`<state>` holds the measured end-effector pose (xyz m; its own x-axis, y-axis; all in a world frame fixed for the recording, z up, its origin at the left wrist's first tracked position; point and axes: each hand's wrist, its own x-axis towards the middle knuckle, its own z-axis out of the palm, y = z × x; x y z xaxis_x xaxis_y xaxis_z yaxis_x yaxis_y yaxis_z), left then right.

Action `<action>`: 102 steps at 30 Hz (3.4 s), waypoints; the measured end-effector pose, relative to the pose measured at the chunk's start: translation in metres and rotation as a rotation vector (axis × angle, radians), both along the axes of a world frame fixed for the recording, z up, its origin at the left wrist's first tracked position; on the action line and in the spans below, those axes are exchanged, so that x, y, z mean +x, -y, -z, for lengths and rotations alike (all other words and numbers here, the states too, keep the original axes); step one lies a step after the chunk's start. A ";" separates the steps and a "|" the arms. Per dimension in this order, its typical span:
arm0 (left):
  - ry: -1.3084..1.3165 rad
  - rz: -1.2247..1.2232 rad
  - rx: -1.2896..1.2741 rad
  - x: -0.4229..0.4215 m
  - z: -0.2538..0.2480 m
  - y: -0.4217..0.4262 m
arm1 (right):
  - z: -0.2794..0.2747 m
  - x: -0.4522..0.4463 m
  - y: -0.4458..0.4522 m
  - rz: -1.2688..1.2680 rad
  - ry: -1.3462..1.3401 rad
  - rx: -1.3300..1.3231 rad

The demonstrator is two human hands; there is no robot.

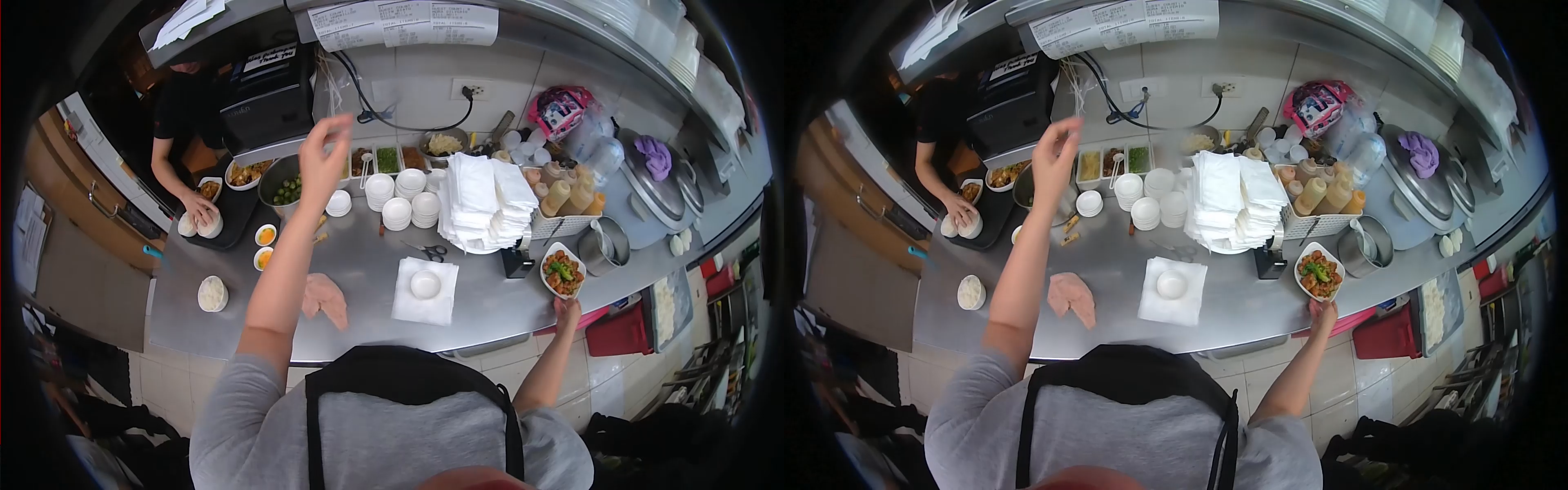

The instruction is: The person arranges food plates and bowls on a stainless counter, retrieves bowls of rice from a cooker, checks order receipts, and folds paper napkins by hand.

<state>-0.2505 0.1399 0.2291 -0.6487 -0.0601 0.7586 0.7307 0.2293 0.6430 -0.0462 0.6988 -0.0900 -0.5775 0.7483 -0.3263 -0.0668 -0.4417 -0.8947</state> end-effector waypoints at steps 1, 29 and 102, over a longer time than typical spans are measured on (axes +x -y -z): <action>-0.026 0.078 0.041 -0.008 -0.013 -0.010 | 0.008 -0.001 -0.002 0.017 -0.018 -0.029; -0.041 0.148 0.292 -0.022 -0.072 -0.062 | 0.015 0.003 0.024 0.074 -0.144 0.109; 0.913 -0.085 0.026 0.207 0.218 0.231 | -0.123 -0.111 0.538 -1.059 -0.075 1.051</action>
